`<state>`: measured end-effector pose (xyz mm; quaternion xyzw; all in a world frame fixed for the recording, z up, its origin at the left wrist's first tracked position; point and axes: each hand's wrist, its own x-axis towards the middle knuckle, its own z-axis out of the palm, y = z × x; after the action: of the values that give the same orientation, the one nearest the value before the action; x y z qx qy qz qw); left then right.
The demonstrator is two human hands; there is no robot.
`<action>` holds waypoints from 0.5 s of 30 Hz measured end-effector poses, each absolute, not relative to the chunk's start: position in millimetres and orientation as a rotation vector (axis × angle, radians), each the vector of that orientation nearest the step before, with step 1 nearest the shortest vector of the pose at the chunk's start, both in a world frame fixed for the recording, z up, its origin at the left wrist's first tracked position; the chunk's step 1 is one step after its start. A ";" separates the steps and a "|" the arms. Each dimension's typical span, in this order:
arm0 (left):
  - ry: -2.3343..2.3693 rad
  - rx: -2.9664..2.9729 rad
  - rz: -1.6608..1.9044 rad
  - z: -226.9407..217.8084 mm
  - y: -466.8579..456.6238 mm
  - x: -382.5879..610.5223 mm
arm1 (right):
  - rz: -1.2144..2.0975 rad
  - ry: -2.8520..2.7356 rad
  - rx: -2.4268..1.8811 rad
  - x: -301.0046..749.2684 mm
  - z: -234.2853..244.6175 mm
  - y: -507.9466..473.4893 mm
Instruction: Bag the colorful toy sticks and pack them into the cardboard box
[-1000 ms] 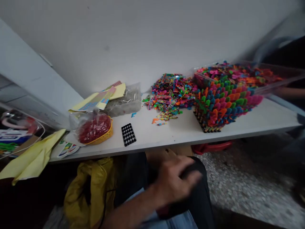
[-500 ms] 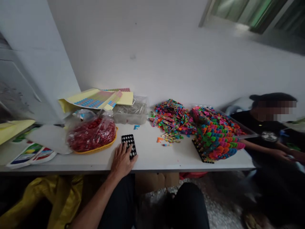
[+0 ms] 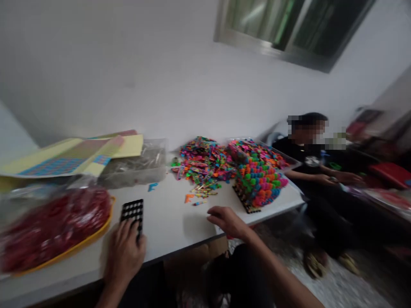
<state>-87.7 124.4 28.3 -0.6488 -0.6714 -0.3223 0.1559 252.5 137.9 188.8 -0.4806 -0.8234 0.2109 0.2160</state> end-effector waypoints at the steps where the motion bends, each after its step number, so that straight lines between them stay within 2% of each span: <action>1: -1.893 -1.874 -0.968 27.0 125.3 -89.4 | 0.552 -2.270 -1.336 249.6 186.4 137.0; 10: -1.892 -1.836 -1.231 32.0 126.8 -81.2 | 0.300 -1.770 -1.509 327.8 180.1 110.6; 15: -1.883 -1.862 -1.452 59.3 97.9 -64.4 | 0.405 -1.763 -1.584 348.2 124.4 120.6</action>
<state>-64.4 97.9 59.3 -0.6153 -0.6224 -0.4799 0.0608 348.2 120.6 124.4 -0.6144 -0.6840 0.1570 0.3605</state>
